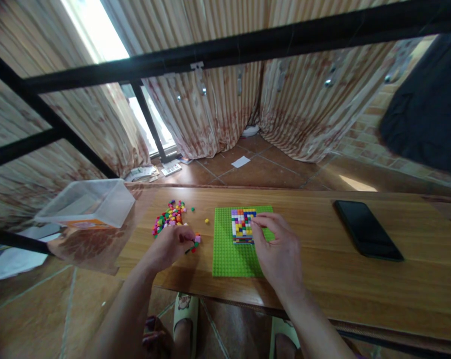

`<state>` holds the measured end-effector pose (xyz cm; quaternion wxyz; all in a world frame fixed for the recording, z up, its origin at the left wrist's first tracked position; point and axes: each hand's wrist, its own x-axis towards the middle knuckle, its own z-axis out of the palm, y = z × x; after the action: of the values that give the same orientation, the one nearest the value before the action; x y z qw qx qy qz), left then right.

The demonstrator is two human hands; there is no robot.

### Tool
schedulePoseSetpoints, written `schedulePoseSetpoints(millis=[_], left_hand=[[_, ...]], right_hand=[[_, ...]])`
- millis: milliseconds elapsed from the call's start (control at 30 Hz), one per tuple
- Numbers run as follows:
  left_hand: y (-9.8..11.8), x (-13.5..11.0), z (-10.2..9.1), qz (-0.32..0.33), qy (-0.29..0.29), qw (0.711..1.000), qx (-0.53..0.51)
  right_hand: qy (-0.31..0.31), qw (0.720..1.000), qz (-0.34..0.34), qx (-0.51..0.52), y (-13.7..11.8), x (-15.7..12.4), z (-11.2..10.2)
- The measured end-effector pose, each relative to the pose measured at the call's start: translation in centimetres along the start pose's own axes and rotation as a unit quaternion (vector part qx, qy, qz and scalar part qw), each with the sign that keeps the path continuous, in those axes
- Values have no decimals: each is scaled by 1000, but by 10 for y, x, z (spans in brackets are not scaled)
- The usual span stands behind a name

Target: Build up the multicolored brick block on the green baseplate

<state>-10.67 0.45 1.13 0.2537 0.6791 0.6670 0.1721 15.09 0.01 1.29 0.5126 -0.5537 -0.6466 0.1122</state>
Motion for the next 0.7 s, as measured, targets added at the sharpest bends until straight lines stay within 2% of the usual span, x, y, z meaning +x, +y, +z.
schedulePoseSetpoints(millis=[100,167,367,533,633,700], left_hand=[[6,-3,2,-5,-13,996,84],[9,0,5,-8,0,994,109],[22,27,28,9,112,985,128],[27,42,45,-9,103,978,180],[28,43,45,-8,112,981,158],[30,42,42,-2,127,988,86]], right_hand=[[-3,1000,-7,-6,2,-1,2],[-2,1000,-12,-9,4,-1,4],[-4,1000,-10,-1,3,-1,8],[1,1000,-7,4,3,1,4],[10,1000,8,7,5,3,0],[17,1000,16,13,5,4,-3]])
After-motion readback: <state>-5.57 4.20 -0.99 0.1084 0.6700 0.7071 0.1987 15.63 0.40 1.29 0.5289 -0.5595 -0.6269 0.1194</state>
